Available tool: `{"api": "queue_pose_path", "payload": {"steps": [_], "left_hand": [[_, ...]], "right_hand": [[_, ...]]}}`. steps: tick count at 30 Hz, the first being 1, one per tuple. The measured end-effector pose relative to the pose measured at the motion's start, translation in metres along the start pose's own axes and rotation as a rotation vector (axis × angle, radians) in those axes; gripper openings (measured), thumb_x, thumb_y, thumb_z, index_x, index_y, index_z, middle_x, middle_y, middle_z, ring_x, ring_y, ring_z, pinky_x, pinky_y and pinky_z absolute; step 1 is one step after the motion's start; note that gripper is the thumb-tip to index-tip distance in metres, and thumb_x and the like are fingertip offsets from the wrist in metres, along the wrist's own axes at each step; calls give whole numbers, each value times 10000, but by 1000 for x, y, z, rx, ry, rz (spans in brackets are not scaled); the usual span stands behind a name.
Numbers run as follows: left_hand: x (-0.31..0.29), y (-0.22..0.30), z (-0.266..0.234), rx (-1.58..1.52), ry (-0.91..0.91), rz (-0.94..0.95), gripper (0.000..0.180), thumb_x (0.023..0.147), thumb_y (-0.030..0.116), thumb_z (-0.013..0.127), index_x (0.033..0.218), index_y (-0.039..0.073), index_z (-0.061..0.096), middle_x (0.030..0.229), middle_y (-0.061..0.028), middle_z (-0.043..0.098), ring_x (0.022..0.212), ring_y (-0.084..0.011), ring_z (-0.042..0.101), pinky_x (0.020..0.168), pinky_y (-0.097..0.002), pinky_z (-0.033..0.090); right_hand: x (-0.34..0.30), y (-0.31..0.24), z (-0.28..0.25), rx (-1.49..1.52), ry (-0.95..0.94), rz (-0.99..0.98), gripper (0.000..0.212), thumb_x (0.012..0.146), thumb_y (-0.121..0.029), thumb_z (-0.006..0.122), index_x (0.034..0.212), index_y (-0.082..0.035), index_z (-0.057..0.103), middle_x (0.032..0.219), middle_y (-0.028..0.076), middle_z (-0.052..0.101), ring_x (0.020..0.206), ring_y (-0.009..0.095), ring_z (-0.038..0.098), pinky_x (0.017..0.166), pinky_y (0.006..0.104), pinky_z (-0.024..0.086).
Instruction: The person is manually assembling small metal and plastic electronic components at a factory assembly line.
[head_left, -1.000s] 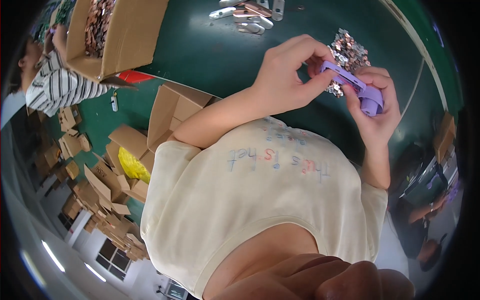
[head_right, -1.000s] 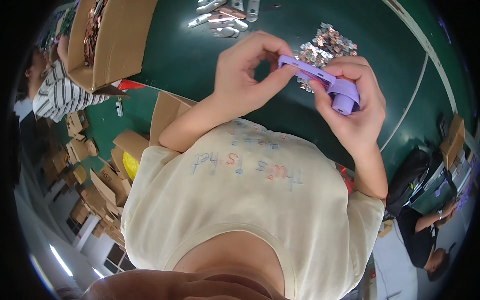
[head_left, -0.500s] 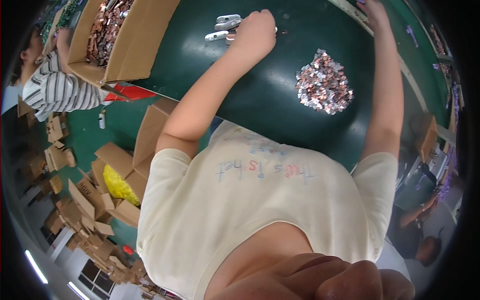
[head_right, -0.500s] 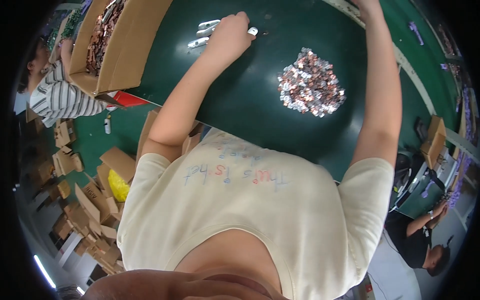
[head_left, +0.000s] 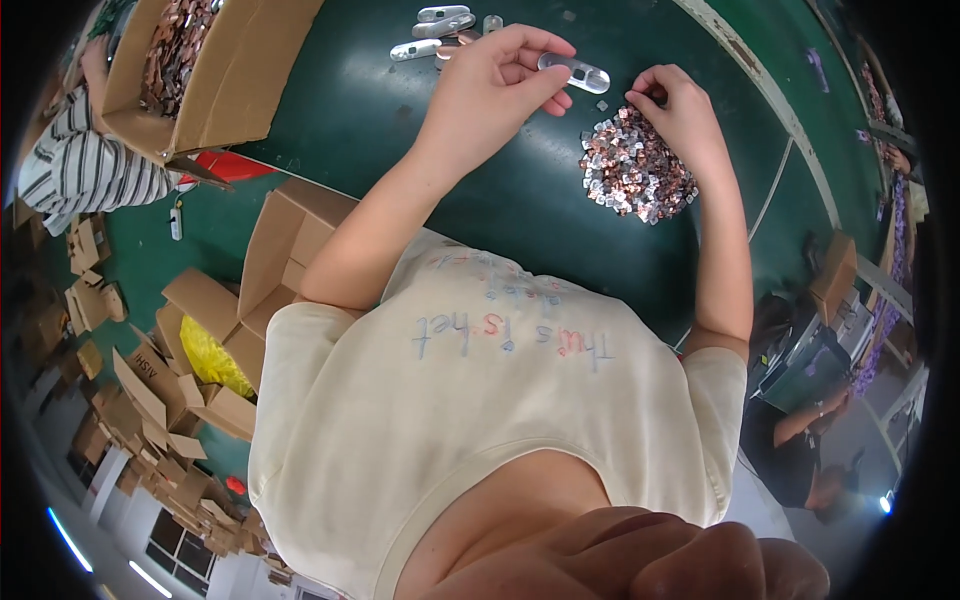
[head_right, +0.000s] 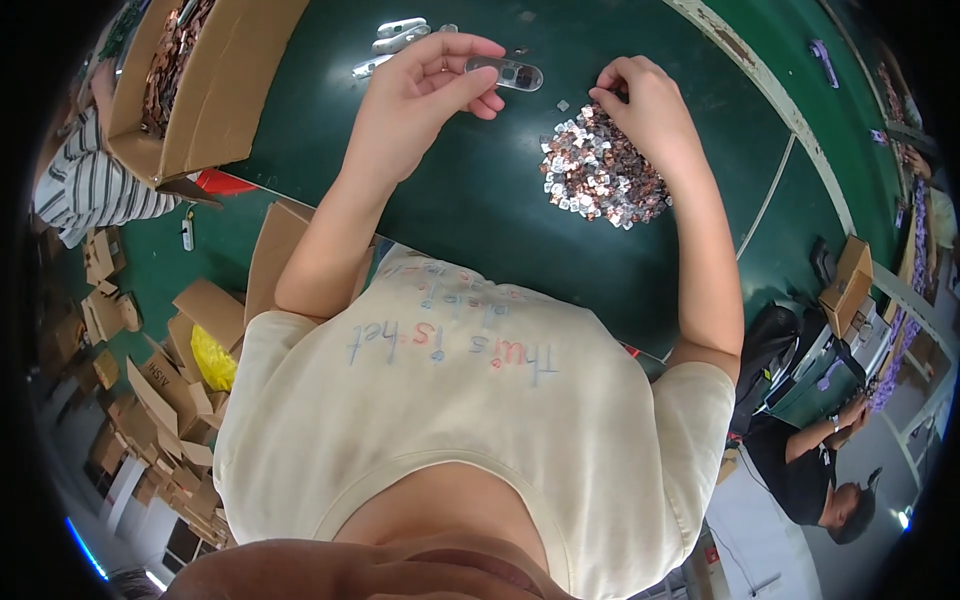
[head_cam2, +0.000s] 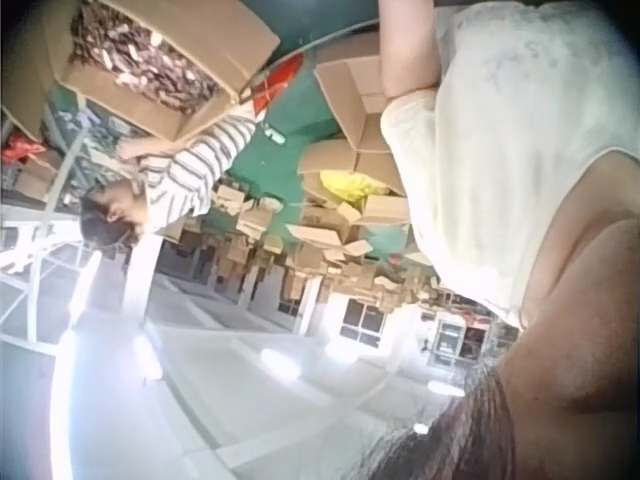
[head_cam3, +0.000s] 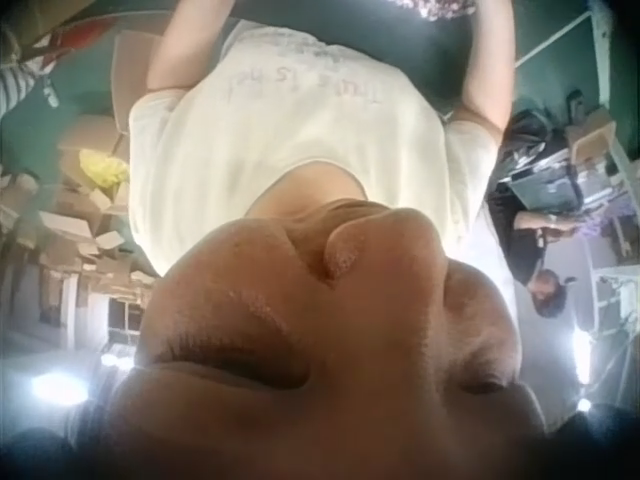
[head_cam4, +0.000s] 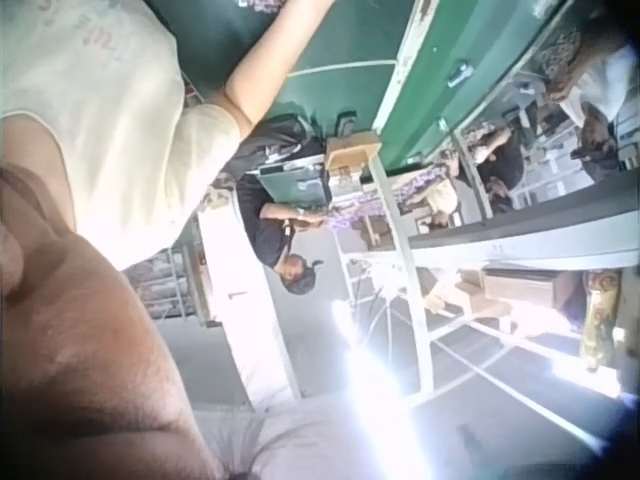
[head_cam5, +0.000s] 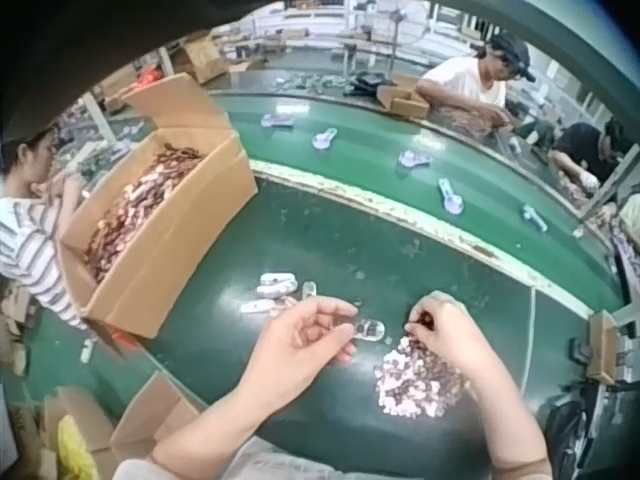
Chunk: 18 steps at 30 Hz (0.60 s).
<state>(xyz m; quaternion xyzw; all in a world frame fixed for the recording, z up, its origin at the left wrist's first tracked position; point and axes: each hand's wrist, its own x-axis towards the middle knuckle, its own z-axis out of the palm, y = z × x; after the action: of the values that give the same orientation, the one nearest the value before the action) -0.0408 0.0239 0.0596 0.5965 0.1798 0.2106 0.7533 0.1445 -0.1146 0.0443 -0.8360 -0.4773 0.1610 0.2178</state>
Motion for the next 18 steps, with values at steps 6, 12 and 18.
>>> {"api": "queue_pose_path", "payload": {"steps": [6,12,18], "left_hand": [[-21,18,6,-37,11,-1,212,837,29,577,1039,-34,561,799,-76,598,704,-137,619,634,-224,501],[-29,30,17,-28,12,47,209,831,4,578,1033,-45,558,815,-95,605,698,-148,626,613,-231,512],[-34,37,28,-99,-33,76,207,828,-17,574,1031,-54,551,837,-113,606,709,-155,625,627,-240,526]], "right_hand": [[-33,-42,-21,750,74,24,124,804,-9,608,924,25,608,843,38,612,702,69,550,643,183,444],[-58,-68,-37,927,124,-182,173,813,43,575,981,63,613,926,98,618,711,87,554,639,184,443],[-70,-76,-41,1009,156,-130,192,796,75,585,988,82,584,921,111,623,754,91,573,673,189,454]]}}
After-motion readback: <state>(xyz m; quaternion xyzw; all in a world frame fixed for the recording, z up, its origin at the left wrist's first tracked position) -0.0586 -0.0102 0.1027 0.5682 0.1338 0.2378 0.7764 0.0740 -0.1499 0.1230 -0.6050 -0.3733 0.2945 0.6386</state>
